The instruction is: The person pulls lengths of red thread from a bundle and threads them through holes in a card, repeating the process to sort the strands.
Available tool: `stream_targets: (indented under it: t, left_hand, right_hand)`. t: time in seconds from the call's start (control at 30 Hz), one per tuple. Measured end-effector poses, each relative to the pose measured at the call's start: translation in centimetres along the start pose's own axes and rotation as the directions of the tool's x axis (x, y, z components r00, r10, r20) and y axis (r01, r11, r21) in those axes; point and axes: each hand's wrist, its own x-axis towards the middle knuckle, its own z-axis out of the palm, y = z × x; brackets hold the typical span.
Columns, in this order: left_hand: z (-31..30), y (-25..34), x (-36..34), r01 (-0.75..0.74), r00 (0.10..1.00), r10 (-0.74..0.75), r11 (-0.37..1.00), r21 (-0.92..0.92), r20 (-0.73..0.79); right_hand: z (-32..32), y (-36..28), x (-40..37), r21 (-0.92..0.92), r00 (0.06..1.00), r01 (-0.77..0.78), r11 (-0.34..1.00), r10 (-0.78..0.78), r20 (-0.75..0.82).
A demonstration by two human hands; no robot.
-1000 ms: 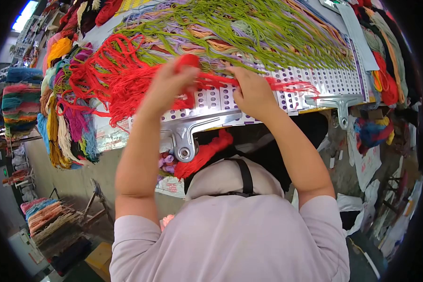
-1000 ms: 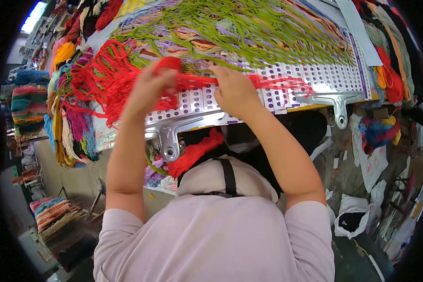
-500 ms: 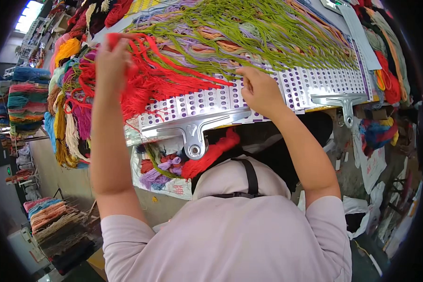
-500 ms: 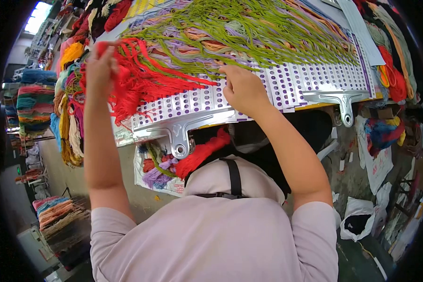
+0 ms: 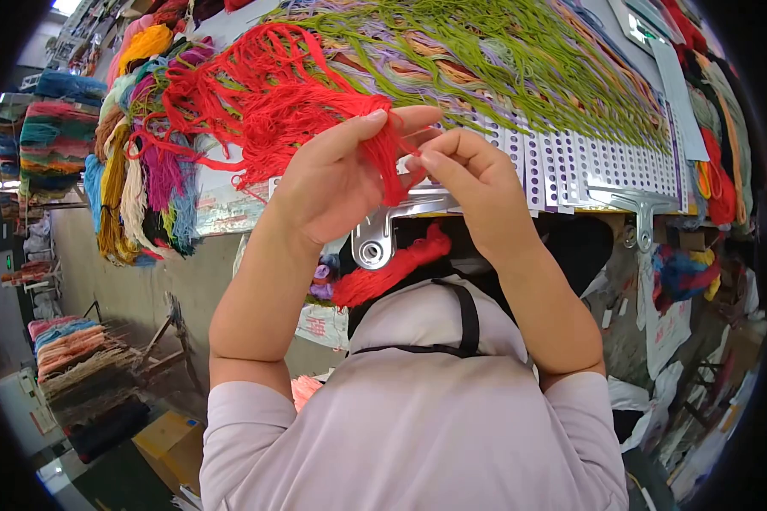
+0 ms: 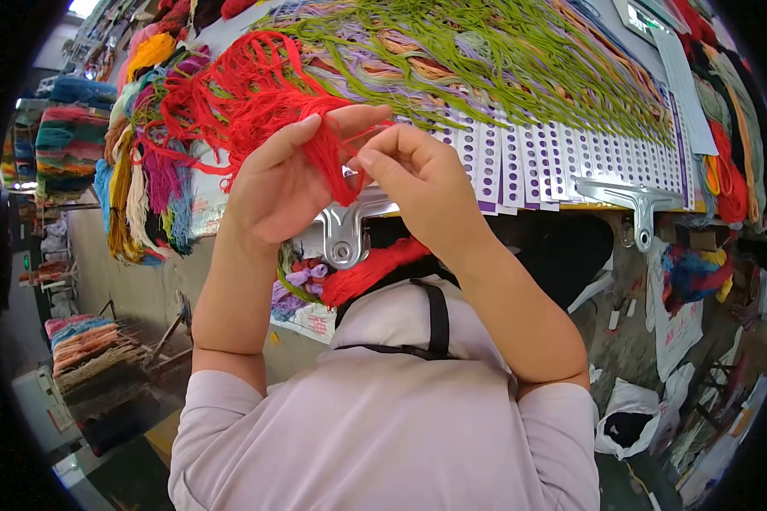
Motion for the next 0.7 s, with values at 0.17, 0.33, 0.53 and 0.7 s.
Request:
stream_targets:
  t: [0.17,0.33,0.53,0.7]
  left_hand:
    - [0.0,0.1,-1.0,-0.115,0.990,0.128,0.976,0.185,-0.061]
    - [0.6,0.4,-2.1,-0.187,0.979,0.204,0.942,0.280,-0.032]
    - [1.2,0.6,-2.5,-0.217,0.967,0.249,0.914,0.341,-0.052]
    - [0.7,0.7,-2.7,-0.222,0.969,0.245,0.918,0.328,-0.031]
  right_hand:
    - [0.3,-0.3,-0.3,0.089,0.998,-0.036,0.995,0.032,0.049]
    - [1.4,-1.2,-1.3,-0.019,0.996,0.014,1.000,-0.012,0.087]
    - [1.9,-1.6,-1.8,0.003,0.998,0.030,1.000,-0.030,0.052]
    - [1.8,-1.2,-1.9,0.072,0.995,0.025,0.997,-0.032,0.094]
